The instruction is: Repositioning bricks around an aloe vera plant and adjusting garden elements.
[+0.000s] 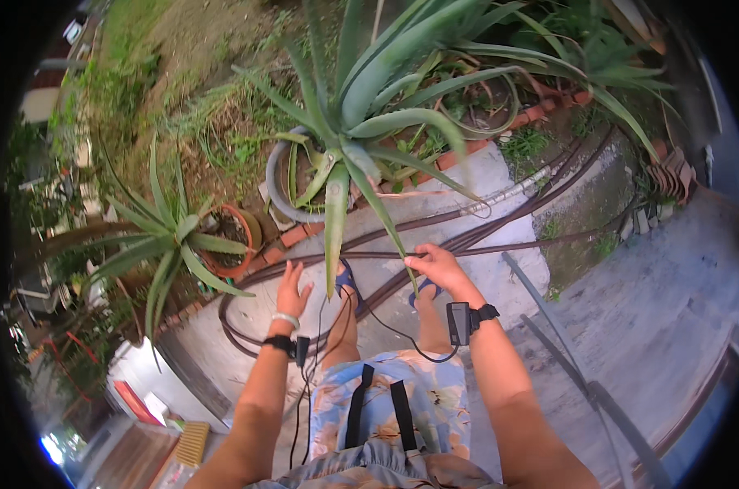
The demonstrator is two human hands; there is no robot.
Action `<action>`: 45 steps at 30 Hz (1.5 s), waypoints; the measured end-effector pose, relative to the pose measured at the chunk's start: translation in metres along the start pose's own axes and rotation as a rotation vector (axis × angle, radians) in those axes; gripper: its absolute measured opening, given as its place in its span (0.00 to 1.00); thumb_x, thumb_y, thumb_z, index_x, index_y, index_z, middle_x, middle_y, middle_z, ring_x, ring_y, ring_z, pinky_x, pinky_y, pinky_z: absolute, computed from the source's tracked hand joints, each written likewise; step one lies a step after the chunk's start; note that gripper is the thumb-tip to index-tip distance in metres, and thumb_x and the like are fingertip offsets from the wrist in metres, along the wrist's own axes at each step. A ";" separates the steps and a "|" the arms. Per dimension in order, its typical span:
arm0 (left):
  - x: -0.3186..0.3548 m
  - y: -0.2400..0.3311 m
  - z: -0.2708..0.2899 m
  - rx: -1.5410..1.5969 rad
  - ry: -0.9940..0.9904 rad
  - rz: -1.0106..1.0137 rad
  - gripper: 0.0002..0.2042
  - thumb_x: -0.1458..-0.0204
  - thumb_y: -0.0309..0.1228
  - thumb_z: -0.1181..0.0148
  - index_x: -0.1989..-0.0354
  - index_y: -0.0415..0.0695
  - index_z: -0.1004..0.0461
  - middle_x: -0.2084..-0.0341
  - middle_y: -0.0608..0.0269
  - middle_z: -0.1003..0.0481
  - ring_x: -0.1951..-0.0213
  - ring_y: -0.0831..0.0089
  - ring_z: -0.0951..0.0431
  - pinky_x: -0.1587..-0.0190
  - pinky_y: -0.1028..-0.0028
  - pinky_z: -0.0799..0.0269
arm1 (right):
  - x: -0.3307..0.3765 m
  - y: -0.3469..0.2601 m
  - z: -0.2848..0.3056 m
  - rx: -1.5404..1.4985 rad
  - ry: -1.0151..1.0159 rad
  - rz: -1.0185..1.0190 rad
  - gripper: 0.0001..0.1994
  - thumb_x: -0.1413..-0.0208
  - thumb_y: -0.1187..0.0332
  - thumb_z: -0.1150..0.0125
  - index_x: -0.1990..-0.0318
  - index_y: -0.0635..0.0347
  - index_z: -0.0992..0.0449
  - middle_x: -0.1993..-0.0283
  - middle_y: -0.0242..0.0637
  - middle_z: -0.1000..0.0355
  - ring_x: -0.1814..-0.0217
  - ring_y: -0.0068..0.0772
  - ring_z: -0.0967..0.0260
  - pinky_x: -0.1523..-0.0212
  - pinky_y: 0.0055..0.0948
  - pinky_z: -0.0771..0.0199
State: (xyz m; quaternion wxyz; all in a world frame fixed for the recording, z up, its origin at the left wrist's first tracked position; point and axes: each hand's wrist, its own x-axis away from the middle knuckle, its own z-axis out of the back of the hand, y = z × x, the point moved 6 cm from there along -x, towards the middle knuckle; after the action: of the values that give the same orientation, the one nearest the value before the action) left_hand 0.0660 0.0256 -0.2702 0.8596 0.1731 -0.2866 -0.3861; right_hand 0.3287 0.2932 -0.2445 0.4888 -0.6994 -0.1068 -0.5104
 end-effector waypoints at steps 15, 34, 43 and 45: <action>0.150 0.053 0.008 0.305 -0.262 0.344 0.25 0.49 0.34 0.40 0.42 0.45 0.36 0.45 0.54 0.34 0.49 0.64 0.28 0.48 0.69 0.34 | 0.051 0.094 0.042 -0.086 0.177 0.091 0.31 0.54 0.53 0.35 0.48 0.67 0.33 0.59 0.48 0.27 0.56 0.37 0.29 0.55 0.29 0.31; 0.203 0.139 -0.108 0.394 -0.507 0.237 0.21 0.51 0.34 0.39 0.49 0.39 0.32 0.56 0.52 0.27 0.55 0.63 0.25 0.54 0.70 0.30 | 0.091 0.309 0.130 -0.312 0.407 -0.130 0.19 0.52 0.58 0.37 0.57 0.63 0.26 0.63 0.38 0.26 0.62 0.28 0.31 0.60 0.27 0.32; 0.203 0.171 -0.121 0.288 -0.524 0.218 0.21 0.51 0.35 0.39 0.50 0.41 0.30 0.63 0.54 0.24 0.60 0.66 0.24 0.56 0.71 0.29 | 0.088 0.313 0.150 -0.248 0.395 -0.104 0.17 0.51 0.58 0.38 0.61 0.63 0.25 0.63 0.41 0.25 0.59 0.31 0.31 0.56 0.29 0.33; 0.205 0.187 -0.133 0.331 -0.555 0.192 0.21 0.51 0.34 0.38 0.49 0.44 0.30 0.64 0.55 0.25 0.61 0.66 0.25 0.57 0.71 0.30 | 0.090 0.337 0.168 -0.256 0.435 -0.075 0.17 0.51 0.57 0.38 0.63 0.63 0.24 0.66 0.39 0.26 0.65 0.29 0.31 0.61 0.28 0.31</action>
State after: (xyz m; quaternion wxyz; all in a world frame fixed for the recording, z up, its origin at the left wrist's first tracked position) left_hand 0.3646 -0.0005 -0.2028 0.7414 0.1709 -0.5834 -0.2842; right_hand 0.6905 0.2268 -0.3649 0.3884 -0.6247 0.0406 -0.6761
